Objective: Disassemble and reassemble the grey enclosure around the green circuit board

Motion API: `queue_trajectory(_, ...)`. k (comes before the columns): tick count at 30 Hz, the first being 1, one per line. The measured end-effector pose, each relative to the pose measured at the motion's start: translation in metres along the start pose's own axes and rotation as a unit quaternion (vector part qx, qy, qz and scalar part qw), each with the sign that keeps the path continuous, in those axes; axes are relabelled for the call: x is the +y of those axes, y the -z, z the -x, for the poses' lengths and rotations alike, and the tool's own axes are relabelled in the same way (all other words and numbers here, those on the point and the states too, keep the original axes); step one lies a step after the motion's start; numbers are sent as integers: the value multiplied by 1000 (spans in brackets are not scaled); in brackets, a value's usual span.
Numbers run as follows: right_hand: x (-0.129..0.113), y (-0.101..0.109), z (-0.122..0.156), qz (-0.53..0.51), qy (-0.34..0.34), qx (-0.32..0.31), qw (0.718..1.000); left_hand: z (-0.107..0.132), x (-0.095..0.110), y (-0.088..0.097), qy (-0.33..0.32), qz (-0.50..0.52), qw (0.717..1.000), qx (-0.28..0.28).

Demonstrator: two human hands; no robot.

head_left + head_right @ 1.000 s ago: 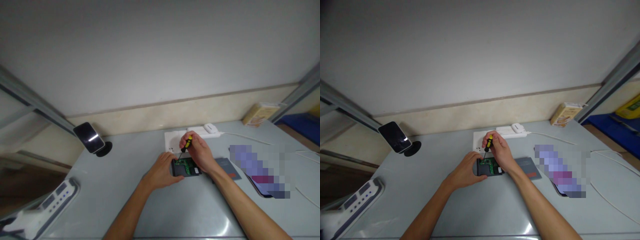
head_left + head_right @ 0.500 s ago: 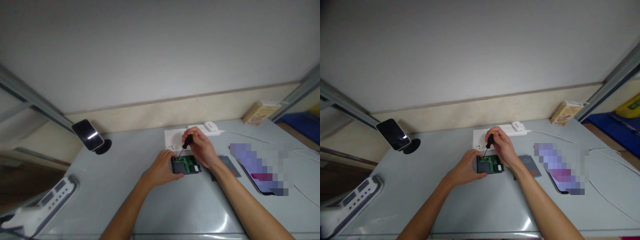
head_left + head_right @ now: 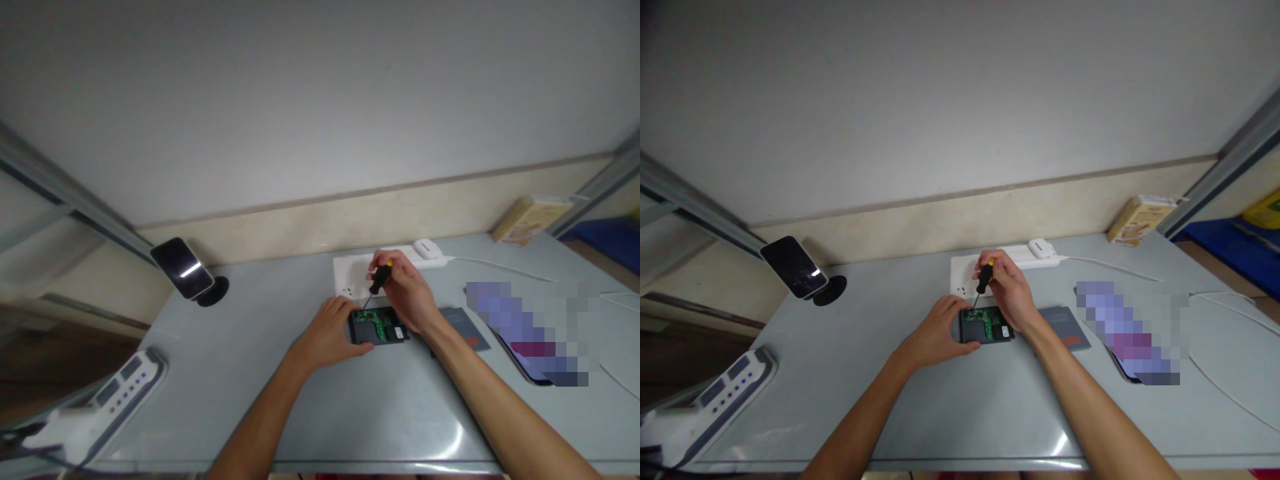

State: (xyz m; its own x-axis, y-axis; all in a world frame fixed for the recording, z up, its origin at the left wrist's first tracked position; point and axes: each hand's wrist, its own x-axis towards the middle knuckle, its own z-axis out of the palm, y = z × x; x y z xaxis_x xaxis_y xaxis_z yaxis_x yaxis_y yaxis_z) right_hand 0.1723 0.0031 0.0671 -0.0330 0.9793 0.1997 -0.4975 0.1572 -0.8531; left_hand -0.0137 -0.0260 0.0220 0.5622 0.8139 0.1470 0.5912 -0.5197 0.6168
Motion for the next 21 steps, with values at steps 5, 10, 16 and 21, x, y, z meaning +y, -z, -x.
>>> queue_trajectory(5,6,-6,0,-48,-21,0,999,0,2,1,-1,-8,1000,-6)
queue_trajectory(10,13,-14,2,-28,6,15,999,0,1,1,-2,-7,1000,-7)
queue_trajectory(16,5,-6,6,88,26,-52,994,0,-4,-3,-14,-7,1000,7)
queue_trajectory(21,8,-9,5,84,48,-44,994,1,-3,-2,-5,-15,1000,5)
